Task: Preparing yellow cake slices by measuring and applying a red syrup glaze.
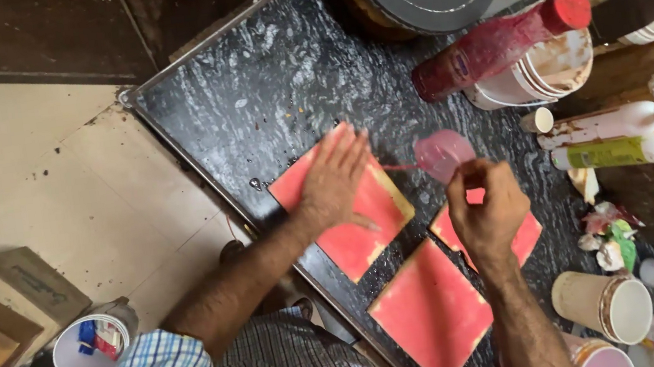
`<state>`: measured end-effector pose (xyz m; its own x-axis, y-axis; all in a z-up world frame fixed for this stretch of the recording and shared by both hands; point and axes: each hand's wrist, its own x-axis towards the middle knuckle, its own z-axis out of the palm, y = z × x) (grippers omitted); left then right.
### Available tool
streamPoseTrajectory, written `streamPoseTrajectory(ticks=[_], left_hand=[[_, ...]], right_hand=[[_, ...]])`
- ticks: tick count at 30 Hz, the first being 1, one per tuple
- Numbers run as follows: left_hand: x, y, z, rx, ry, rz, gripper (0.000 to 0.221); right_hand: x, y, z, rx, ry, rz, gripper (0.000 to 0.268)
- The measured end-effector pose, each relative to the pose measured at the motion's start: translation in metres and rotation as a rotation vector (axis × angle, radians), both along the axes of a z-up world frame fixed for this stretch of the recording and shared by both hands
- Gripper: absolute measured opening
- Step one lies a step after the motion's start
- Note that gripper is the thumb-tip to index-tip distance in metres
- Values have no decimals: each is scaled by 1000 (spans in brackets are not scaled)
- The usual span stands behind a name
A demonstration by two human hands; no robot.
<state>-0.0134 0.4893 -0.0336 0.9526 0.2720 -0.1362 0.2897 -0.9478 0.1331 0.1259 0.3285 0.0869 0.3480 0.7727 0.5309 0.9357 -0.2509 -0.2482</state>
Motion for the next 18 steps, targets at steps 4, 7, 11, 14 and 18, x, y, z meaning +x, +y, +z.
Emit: streamPoseTrajectory(ticks=[4,7,11,14,18], left_hand=[[-7,-57,5,-23,65,-134,148],[-24,-106,-1,-47,49,-210,146],[-51,-136,-8,-71,79,-201,145],[-71,-141,-11,-130,107,-68,145],[-73,-149,-2,-122,-68,251,142]], right_hand=[[4,-44,-12,-59,-82,6,22],[2,-74,-28,-59,-171,-6,24],[-18,-90,-36,-107,-263,-18,24],[-40,-91,-37,-19,-240,255,21],[-15,-122,-74,74,-255,68,15]])
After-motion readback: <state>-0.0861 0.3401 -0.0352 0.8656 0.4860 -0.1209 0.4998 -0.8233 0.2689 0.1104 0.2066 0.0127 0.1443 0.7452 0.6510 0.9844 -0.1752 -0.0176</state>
